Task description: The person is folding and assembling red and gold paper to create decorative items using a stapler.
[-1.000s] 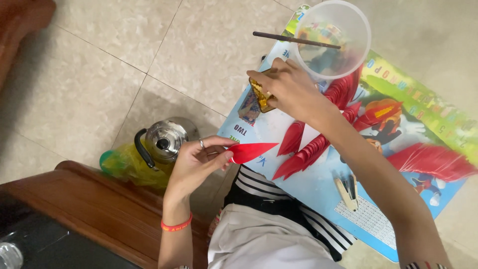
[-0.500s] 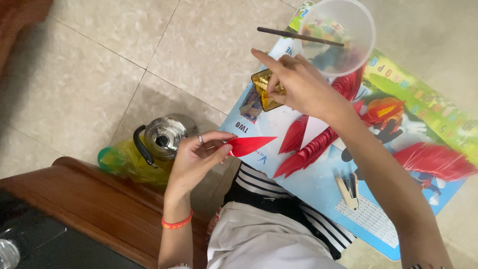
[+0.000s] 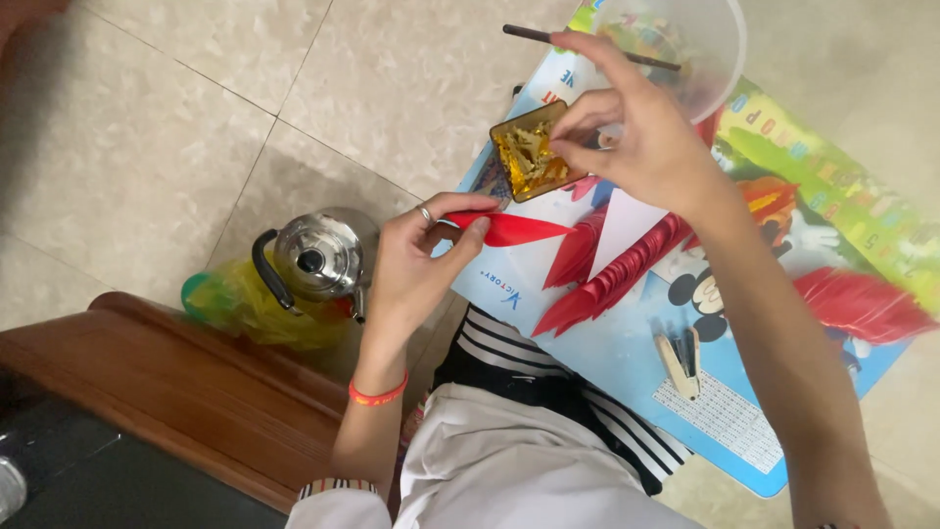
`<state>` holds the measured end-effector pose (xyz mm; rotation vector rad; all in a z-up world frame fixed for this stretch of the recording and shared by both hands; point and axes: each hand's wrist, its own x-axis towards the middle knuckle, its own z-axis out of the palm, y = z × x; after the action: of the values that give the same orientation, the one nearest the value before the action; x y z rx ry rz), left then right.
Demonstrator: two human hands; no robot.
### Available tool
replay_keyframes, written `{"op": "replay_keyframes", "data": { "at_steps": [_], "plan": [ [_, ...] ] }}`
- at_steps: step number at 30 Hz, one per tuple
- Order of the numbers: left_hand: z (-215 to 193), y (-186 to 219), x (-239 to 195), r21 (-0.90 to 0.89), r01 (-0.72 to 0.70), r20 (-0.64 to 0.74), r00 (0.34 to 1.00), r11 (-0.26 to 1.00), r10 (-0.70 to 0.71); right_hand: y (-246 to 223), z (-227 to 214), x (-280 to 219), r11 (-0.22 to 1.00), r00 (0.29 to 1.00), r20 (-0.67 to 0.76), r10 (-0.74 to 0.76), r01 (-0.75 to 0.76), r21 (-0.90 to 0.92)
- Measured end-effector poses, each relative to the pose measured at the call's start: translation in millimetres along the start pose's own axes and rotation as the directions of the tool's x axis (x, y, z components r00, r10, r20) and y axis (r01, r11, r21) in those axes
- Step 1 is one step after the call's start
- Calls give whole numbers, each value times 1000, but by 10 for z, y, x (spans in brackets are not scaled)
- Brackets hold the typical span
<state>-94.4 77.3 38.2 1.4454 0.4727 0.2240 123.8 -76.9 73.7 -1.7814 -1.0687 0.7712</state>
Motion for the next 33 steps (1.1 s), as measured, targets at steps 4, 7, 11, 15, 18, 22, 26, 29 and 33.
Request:
{"op": "replay_keyframes", "data": {
  "at_steps": [4,7,11,15,18,22,26,29,33],
  "plan": [
    [1,-72,32,-74,-48,30,998,996,50,4,-109,-65,993,997,-49,-53,58,102],
    [24,-34,44,-58,-40,15,999,997,41,-78,-169,-122,974,997,-79,23,-5,228],
    [104,0,135,-9,-94,40,995,996,94,48,-149,-116,982,993,-118,-26,48,185],
    [245,-58,274,45,-94,47,995,995,92,242,-64,-63,944,990,-137,-14,58,324],
    [347,-22,394,9,-93,121,988,996,91,124,-29,-13,943,978,-194,82,-13,333],
    [449,-35,526,-2,-84,137,987,996,83,124,-61,-98,930,989,-148,-11,64,362],
    [497,-30,553,-36,-166,119,979,986,169,-9,-69,-102,920,987,-139,75,-14,391],
    [521,43,535,6,-228,101,969,974,226,14,-57,-101,931,990,-129,52,-1,365],
    [528,96,540,15,-299,68,952,954,297,80,-56,-93,929,991,-130,16,34,369]
  ]
}}
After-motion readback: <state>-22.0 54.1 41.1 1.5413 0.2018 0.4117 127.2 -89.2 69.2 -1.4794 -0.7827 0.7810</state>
